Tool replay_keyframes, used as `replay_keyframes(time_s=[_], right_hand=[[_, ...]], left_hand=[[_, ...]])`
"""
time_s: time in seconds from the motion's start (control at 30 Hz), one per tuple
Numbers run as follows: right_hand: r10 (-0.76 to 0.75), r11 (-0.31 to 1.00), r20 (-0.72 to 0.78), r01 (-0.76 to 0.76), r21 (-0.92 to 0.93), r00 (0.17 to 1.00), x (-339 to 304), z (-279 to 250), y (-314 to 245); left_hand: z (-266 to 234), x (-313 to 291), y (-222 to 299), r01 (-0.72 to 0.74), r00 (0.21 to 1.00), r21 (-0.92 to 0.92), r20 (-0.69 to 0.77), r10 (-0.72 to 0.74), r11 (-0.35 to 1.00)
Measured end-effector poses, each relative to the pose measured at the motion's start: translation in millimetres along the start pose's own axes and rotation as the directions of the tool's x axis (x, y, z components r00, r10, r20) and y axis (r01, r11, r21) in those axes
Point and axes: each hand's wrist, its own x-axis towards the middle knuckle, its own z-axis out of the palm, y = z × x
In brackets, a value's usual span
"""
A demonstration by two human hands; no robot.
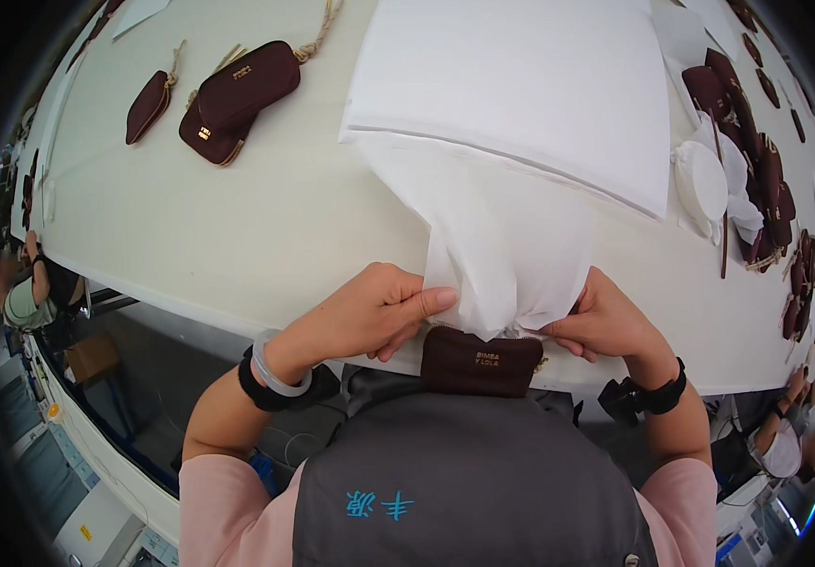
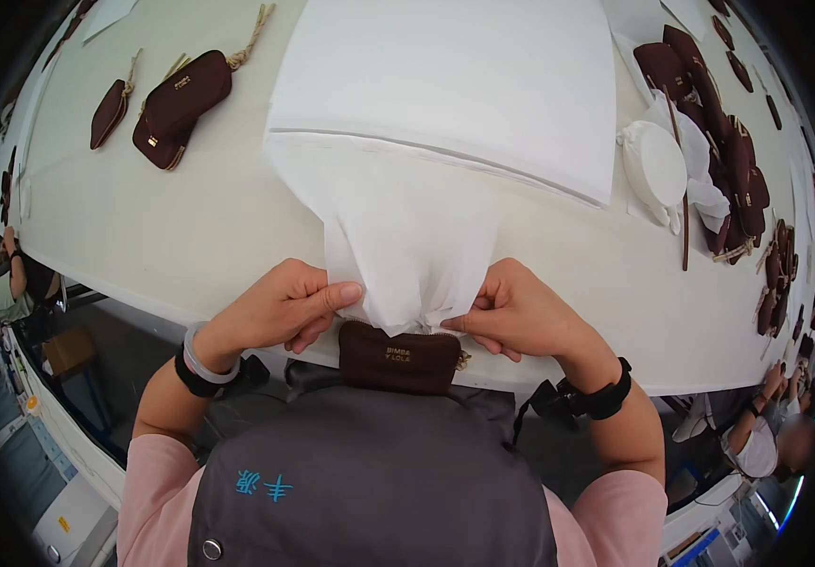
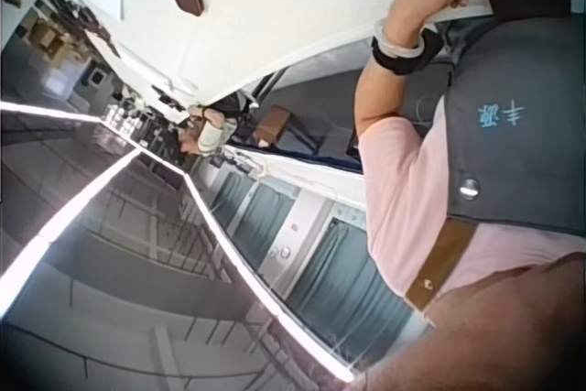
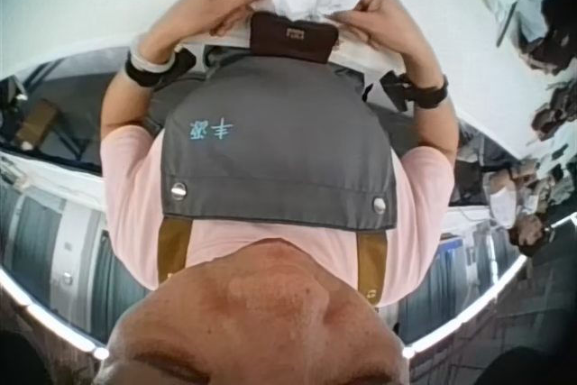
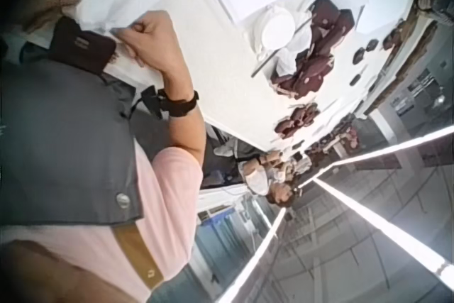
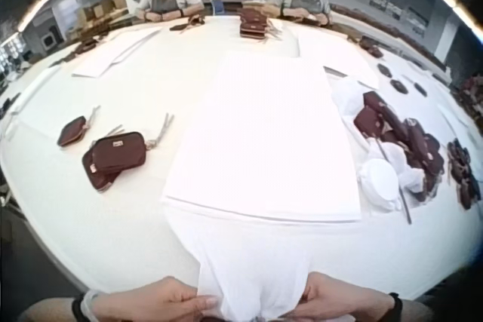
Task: The person stuffs white tissue paper into small maroon pouches to maintain their shape. They open the pouches, insert the paper, and zip them closed, repeating the process for multiple items on a white table.
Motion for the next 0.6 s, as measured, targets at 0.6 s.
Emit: replay_keyframes(time_s=[0.6], right_hand=[[0.148, 0.989, 0.163, -0.143, -0.041, 0.975, -21, -3, -2]], left_hand=[[7, 7, -8, -0.139, 0.984, 0.202, 0.135, 0.113, 0.969]])
